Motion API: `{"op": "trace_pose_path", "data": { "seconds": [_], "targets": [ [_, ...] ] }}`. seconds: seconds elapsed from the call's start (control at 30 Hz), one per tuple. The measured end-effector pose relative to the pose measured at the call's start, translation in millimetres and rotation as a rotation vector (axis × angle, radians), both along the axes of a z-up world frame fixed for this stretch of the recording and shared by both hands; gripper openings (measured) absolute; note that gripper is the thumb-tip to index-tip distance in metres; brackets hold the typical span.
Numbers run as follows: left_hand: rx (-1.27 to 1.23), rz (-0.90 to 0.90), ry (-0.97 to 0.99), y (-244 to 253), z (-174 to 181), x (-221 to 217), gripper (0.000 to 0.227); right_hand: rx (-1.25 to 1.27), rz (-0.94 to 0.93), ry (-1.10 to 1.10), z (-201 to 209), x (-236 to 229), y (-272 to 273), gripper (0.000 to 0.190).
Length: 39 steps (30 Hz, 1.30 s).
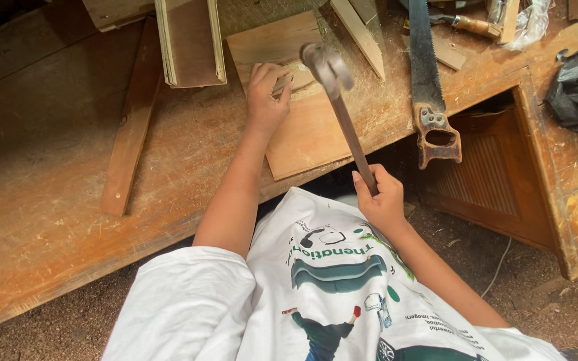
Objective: The person saws a small wooden piece, then uses a hammer to tap it into place on a larger wooden board. The person adjusts the piece and continues hammering to secure it. The work is performed on a cluttered workbench with various tools and wood scraps visible.
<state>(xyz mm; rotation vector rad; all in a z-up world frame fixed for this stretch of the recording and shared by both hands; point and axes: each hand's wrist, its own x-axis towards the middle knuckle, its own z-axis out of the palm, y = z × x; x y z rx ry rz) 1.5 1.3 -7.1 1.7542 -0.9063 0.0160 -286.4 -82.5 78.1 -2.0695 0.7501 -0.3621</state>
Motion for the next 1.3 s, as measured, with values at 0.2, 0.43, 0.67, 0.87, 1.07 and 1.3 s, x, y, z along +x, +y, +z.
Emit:
{"op": "trace_pose_path", "data": {
  "seconds": [0.2,0.43,0.67,0.87,1.07,1.3],
  "targets": [
    [0.173,0.037,-0.126,11,19,-8,0.032,0.259,0.073,0.122,0,8,-9,0.031],
    [0.322,0.050,-0.095,27,11,-9,0.030,0.706,-0.043,0.195,-2,11,-10,0.049],
    [0.215,0.052,-0.078,28,-2,-3,0.023,0.484,0.024,0.039,-5,6,-2,0.049],
    [0.185,0.048,-0.054,28,-2,-2,0.022,0.277,0.017,0.298,-10,24,-8,0.056],
    [0.141,0.051,-0.084,27,-2,1,0.026,0.417,-0.023,0.032,-5,19,4,0.051],
    [0.142,0.035,-0.062,33,-5,-3,0.024,0.188,0.026,0.269,8,26,7,0.052]
  ]
}}
